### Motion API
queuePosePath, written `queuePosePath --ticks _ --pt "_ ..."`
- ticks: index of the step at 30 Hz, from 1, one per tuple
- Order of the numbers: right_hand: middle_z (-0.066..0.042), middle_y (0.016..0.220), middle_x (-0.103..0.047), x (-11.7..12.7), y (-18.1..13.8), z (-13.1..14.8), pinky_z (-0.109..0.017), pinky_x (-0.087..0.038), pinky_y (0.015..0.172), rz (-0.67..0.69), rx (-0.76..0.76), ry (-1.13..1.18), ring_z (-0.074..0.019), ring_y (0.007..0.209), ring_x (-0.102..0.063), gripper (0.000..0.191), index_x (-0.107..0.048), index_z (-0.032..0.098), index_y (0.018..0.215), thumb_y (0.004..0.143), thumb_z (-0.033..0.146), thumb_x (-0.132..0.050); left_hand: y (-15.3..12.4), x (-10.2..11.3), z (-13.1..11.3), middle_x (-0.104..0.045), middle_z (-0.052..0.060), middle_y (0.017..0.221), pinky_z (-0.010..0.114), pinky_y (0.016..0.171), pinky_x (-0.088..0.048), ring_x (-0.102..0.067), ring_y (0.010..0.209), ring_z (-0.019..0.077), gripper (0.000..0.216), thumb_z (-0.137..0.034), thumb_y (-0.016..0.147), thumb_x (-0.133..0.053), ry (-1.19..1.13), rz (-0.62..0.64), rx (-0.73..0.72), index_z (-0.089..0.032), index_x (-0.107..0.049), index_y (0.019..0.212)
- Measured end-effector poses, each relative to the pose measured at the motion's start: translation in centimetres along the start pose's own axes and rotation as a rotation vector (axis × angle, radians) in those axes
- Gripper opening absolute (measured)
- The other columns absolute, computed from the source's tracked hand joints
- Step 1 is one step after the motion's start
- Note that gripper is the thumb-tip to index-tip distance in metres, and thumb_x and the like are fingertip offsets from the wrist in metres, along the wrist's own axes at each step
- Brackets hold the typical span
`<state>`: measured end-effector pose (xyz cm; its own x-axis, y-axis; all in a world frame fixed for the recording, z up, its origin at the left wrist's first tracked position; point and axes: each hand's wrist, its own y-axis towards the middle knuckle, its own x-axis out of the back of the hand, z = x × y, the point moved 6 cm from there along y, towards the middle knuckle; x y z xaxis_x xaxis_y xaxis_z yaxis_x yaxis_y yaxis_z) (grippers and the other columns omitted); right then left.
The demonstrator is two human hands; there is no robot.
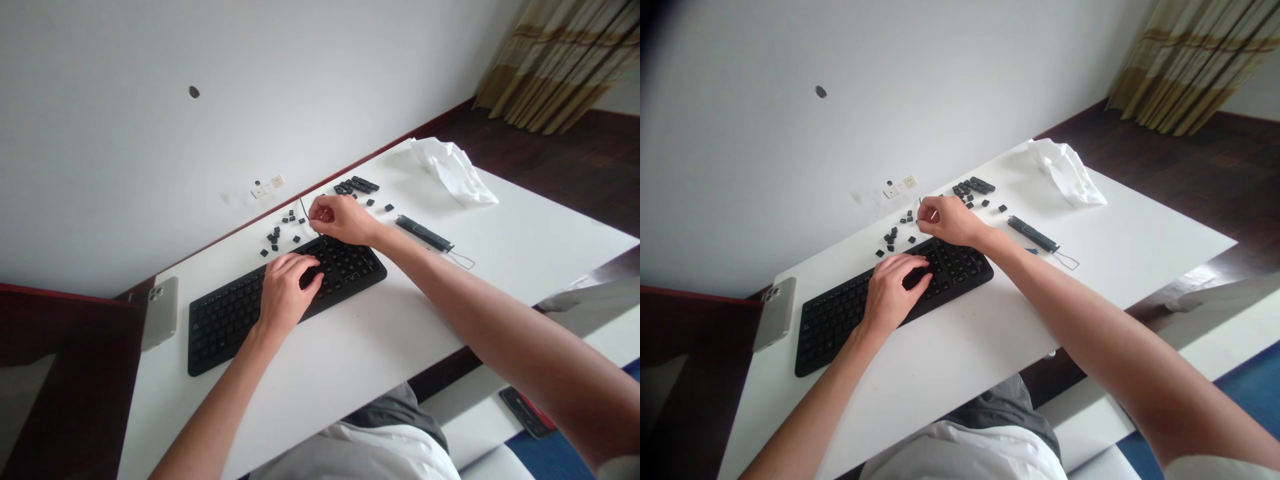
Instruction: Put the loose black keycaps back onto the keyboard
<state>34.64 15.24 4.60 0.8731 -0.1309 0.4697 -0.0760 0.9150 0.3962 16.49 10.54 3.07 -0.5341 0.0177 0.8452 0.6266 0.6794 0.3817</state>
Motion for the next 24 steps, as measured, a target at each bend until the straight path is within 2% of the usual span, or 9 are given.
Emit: queuePosePath --ticks 4,7,9,11,14,17,20,22,24 --pt "-0.002 0.076 -0.069 -0.5 0.2 -1.4 -0.030 -0.048 0.069 0.089 -0.087 0.211 -0.0143 0.069 -0.061 0.012 -0.065 0.018 0.086 0.085 0.030 -0.067 0.0 0.9 0.0 -0.074 0.005 0.128 0.049 0.110 -0.047 -0.063 0.122 0.0287 0.029 -0.022 0.090 -0.075 -0.052 -0.004 0.012 -0.027 -0.072 0.119" --pt "-0.002 0.077 -0.070 -0.8 -0.1 -1.4 -0.030 -0.049 0.068 0.130 -0.098 0.180 -0.0159 0.071 -0.063 0.019 -0.067 0.018 0.092 0.084 0.035 -0.072 -0.2 2.2 0.7 -0.070 0.006 0.138 0.050 0.116 -0.044 -0.060 0.130 0.0292 0.033 -0.027 0.093 -0.073 -0.182 -0.045 0.071 -0.027 -0.071 0.125" --pt "-0.003 0.081 -0.073 -1.0 -0.3 0.0 -0.031 -0.051 0.071 0.104 -0.055 0.066 -0.0176 0.076 -0.066 0.021 -0.069 0.019 0.093 0.081 0.034 -0.077 -0.7 2.7 2.0 -0.071 0.008 0.135 0.047 0.110 -0.051 -0.064 0.125 0.0280 0.035 -0.034 0.095 -0.072 -0.417 -0.067 0.219 -0.025 -0.070 0.128" --pt "-0.003 0.087 -0.075 -1.6 -0.7 2.4 -0.032 -0.052 0.075 0.094 0.018 -0.015 -0.0185 0.081 -0.069 0.018 -0.071 0.020 0.094 0.082 0.031 -0.077 -1.4 2.6 3.5 -0.073 0.011 0.128 0.043 0.100 -0.058 -0.071 0.113 0.0260 0.040 -0.042 0.096 -0.069 -0.748 -0.039 0.411 -0.022 -0.069 0.131" --pt "-0.003 0.094 -0.078 -3.6 -1.5 6.1 -0.032 -0.053 0.080 0.162 0.116 -0.090 -0.0189 0.086 -0.071 0.013 -0.072 0.022 0.099 0.088 0.028 -0.073 -2.6 1.9 4.9 -0.077 0.012 0.118 0.041 0.096 -0.061 -0.075 0.103 0.0236 0.040 -0.048 0.094 -0.072 -1.143 0.030 0.604 -0.018 -0.074 0.121" --pt "-0.004 0.096 -0.078 -5.6 -2.3 8.5 -0.032 -0.054 0.078 0.215 0.155 -0.233 -0.0205 0.086 -0.073 0.014 -0.072 0.023 0.104 0.092 0.029 -0.072 -3.4 1.9 5.7 -0.078 0.009 0.113 0.038 0.098 -0.061 -0.075 0.101 0.0218 0.034 -0.043 0.086 -0.082 -1.297 0.038 0.655 -0.018 -0.079 0.109" --pt "-0.003 0.097 -0.079 -6.6 -3.1 9.5 -0.033 -0.053 0.072 0.251 0.173 -0.336 -0.0213 0.083 -0.073 0.015 -0.074 0.025 0.109 0.095 0.030 -0.069 -4.0 1.6 6.2 -0.078 0.008 0.109 0.035 0.097 -0.062 -0.075 0.098 0.0201 0.033 -0.040 0.081 -0.086 -1.403 0.061 0.698 -0.018 -0.080 0.105" --pt "-0.003 0.102 -0.079 -6.2 -3.6 9.6 -0.034 -0.054 0.074 0.217 0.174 -0.333 -0.0219 0.085 -0.074 0.020 -0.074 0.027 0.114 0.096 0.032 -0.068 -4.4 1.6 6.6 -0.078 0.007 0.104 0.034 0.096 -0.062 -0.074 0.096 0.0190 0.031 -0.038 0.080 -0.087 -1.455 0.052 0.714 -0.017 -0.079 0.102" --pt "-0.004 0.108 -0.079 -4.9 -4.0 9.3 -0.036 -0.057 0.079 0.122 0.149 -0.319 -0.0232 0.091 -0.074 0.022 -0.075 0.028 0.116 0.097 0.035 -0.067 -4.7 2.1 7.1 -0.078 0.006 0.100 0.033 0.095 -0.061 -0.074 0.095 0.0179 0.029 -0.036 0.079 -0.088 -1.451 0.004 0.686 -0.017 -0.077 0.099"
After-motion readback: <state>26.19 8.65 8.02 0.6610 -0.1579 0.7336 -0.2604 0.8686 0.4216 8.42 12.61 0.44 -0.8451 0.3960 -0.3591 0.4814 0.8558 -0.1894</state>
